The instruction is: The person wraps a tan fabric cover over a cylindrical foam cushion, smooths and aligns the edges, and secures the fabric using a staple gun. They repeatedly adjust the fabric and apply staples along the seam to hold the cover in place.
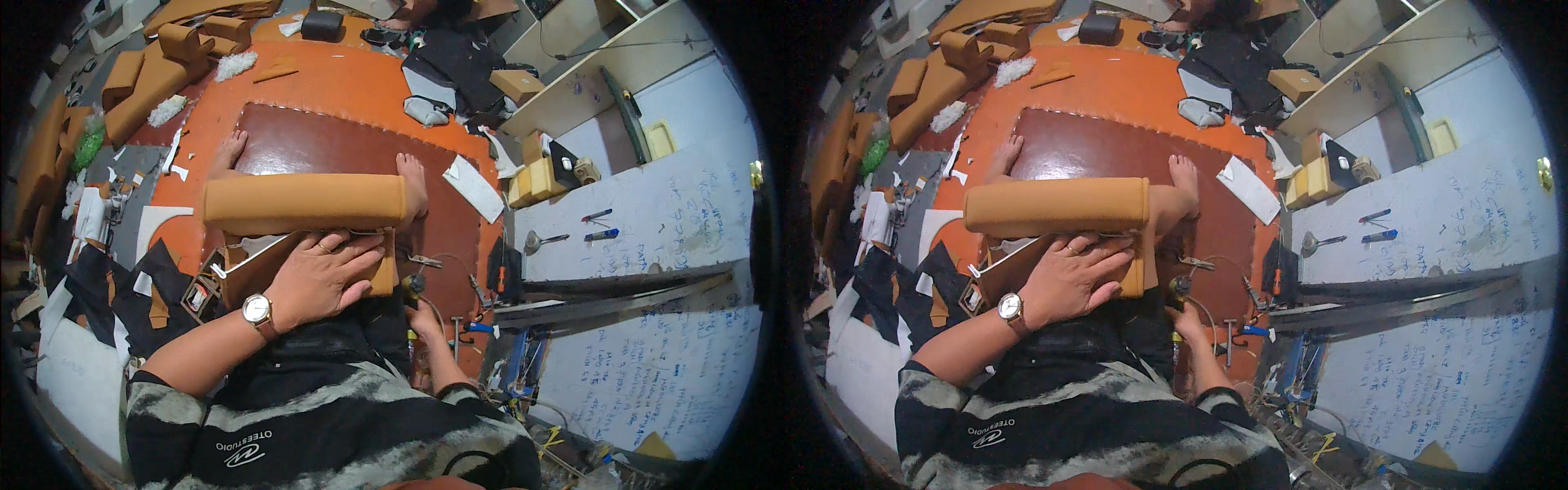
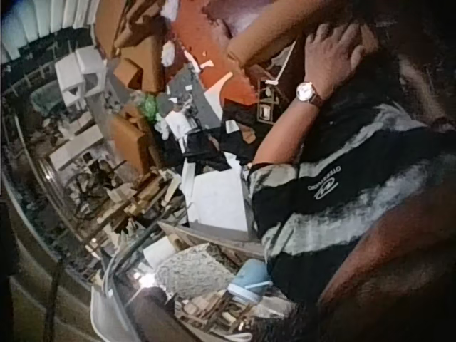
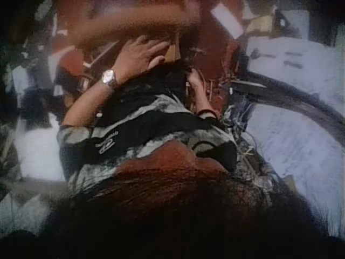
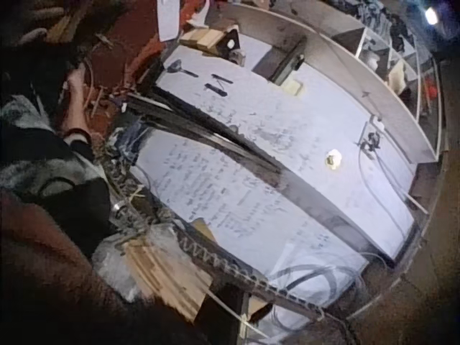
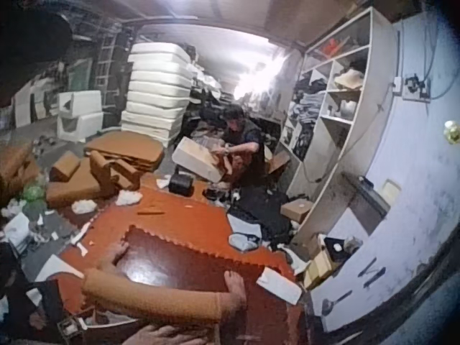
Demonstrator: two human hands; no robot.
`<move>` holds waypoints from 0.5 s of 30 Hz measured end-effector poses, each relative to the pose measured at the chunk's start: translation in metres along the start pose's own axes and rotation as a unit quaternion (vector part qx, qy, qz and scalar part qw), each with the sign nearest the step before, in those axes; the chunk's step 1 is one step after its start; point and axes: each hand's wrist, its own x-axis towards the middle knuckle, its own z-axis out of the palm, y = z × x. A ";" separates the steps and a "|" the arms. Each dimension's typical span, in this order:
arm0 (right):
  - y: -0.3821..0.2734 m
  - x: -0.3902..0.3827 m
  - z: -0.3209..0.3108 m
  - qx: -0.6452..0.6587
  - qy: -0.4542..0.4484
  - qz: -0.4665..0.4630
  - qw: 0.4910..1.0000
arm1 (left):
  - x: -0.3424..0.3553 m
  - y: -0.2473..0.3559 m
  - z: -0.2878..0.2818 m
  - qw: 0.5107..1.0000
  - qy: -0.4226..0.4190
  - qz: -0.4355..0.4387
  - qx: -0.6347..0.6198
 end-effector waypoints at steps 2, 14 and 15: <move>-0.019 -0.006 -0.047 0.078 -0.077 -0.051 0.993 | 0.000 -0.001 0.001 1.000 0.012 0.011 -0.003; -0.247 -0.126 -0.174 -0.332 0.034 -0.464 0.821 | -0.003 -0.005 0.003 0.999 0.014 0.003 -0.040; -0.250 -0.120 -0.170 -0.345 0.029 -0.464 0.816 | -0.003 -0.006 0.005 0.999 0.019 0.005 -0.043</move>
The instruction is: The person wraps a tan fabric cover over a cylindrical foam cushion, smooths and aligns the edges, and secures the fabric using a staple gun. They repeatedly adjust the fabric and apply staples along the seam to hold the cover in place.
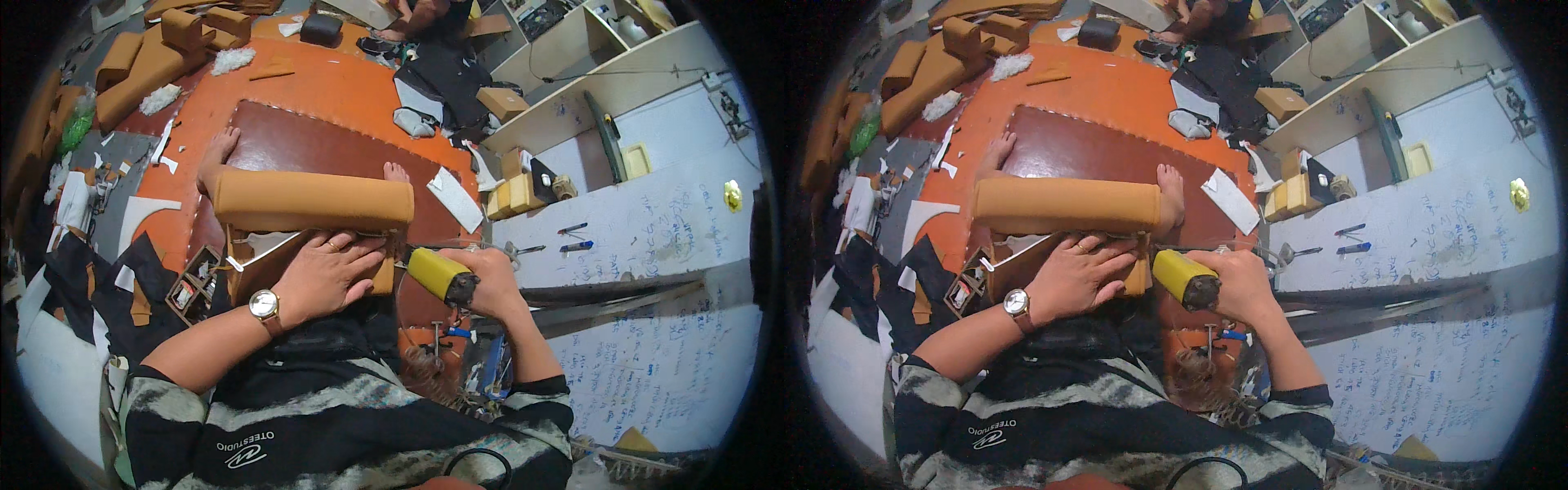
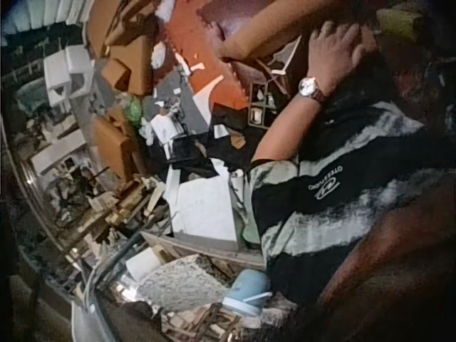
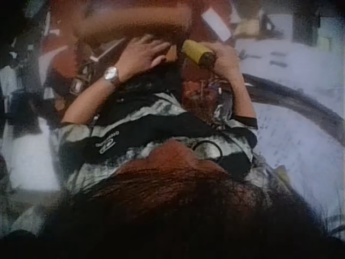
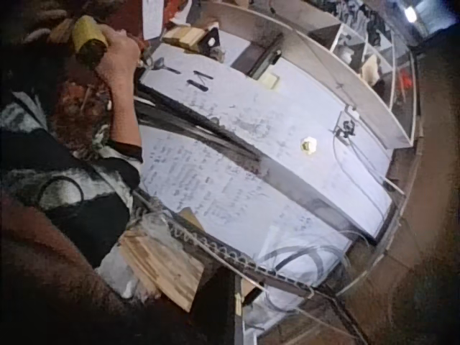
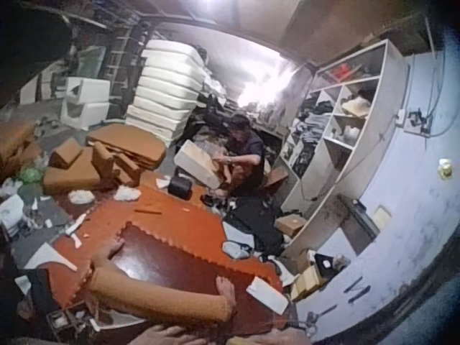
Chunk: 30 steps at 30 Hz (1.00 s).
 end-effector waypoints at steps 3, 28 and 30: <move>-0.005 0.014 -0.003 -0.017 -0.047 0.009 0.999 | 0.000 -0.001 0.002 1.000 0.011 0.003 -0.007; -0.040 0.068 -0.017 -0.201 -0.205 0.108 0.952 | -0.007 -0.003 0.001 0.999 -0.007 0.006 -0.046; -0.043 0.073 -0.017 -0.202 -0.211 0.122 0.948 | -0.007 -0.005 0.000 0.999 -0.005 0.008 -0.036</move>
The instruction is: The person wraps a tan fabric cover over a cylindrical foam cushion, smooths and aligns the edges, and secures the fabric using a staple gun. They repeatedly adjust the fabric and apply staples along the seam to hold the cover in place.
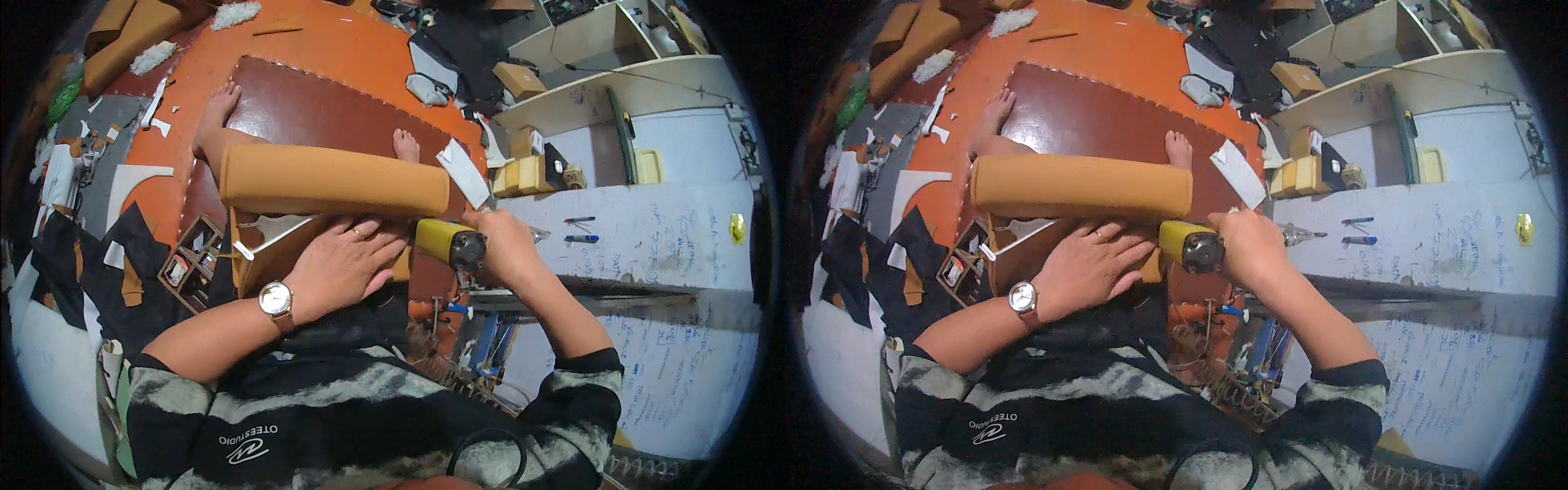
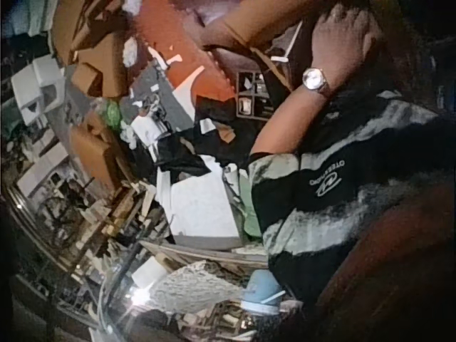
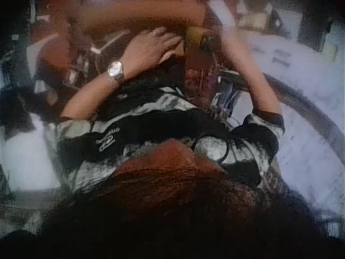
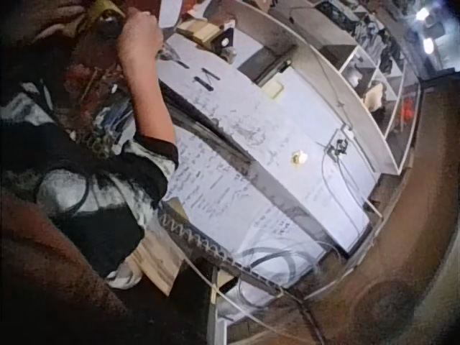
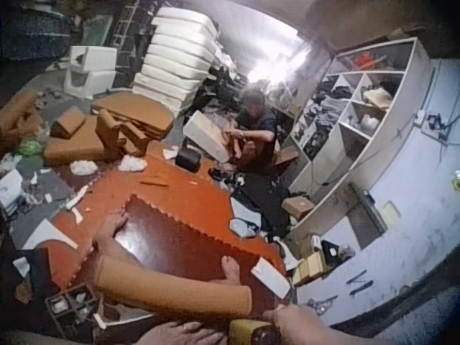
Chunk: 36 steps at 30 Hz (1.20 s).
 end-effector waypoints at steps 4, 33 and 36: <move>0.000 -0.003 0.011 0.027 0.005 0.006 1.000 | 0.000 -0.003 -0.003 1.000 0.009 0.003 0.016; 0.102 0.151 0.142 0.404 0.375 0.022 0.834 | 0.105 -0.063 -0.219 0.986 0.153 -0.068 0.010; 0.044 0.167 -0.011 0.458 0.426 -0.125 0.770 | 0.154 -0.090 -0.199 0.986 0.096 -0.092 0.105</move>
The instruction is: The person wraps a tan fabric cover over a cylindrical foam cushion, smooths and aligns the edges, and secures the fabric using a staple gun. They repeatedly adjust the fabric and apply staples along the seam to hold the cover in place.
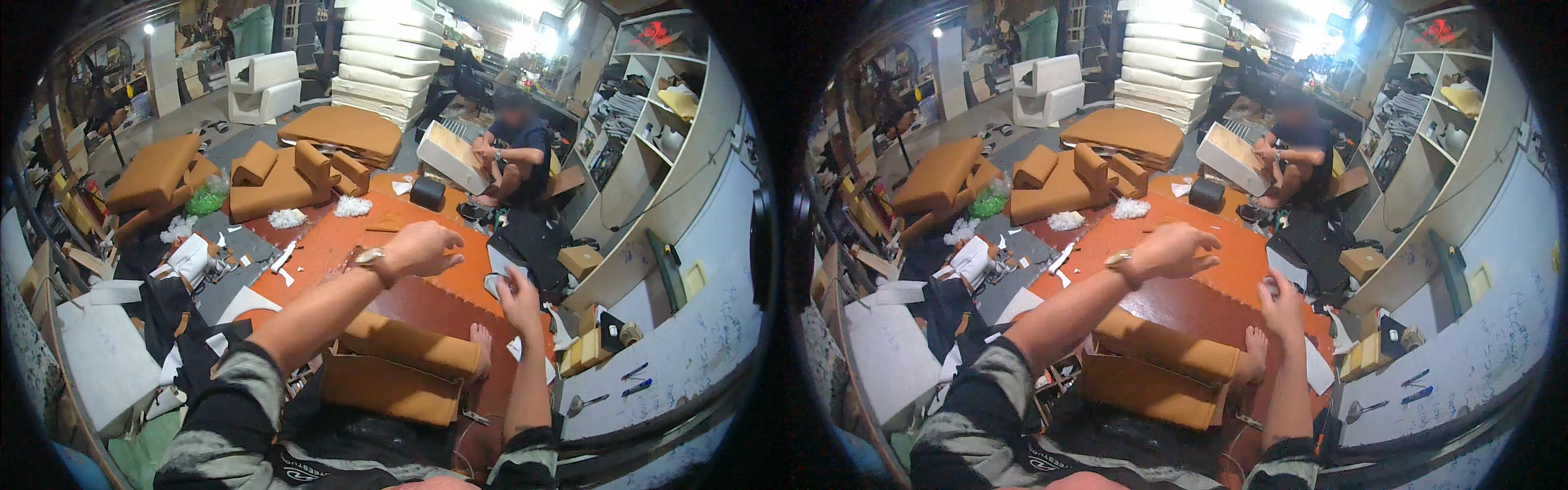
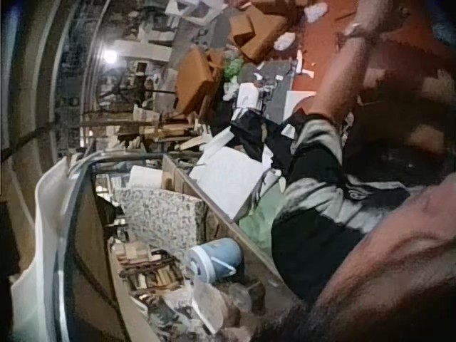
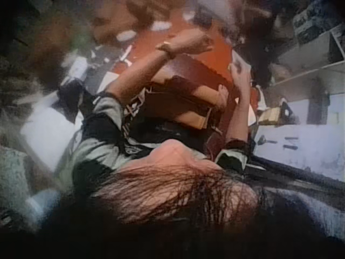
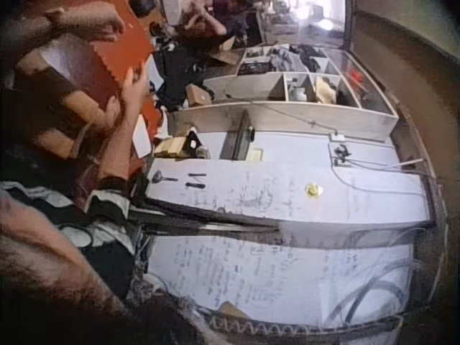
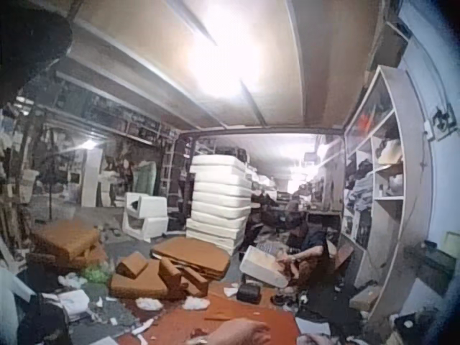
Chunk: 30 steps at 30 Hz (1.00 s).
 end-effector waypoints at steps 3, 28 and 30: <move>-0.095 0.063 0.016 -0.002 -0.077 -0.054 0.996 | 0.040 -0.032 0.066 0.991 -0.089 -0.026 0.099; 0.029 0.070 0.176 0.072 -0.283 0.224 0.930 | 0.030 -0.072 0.197 0.900 -0.418 -0.119 0.028; 0.016 0.083 0.193 0.080 -0.309 0.205 0.925 | 0.016 -0.116 0.223 0.927 -0.366 -0.069 0.033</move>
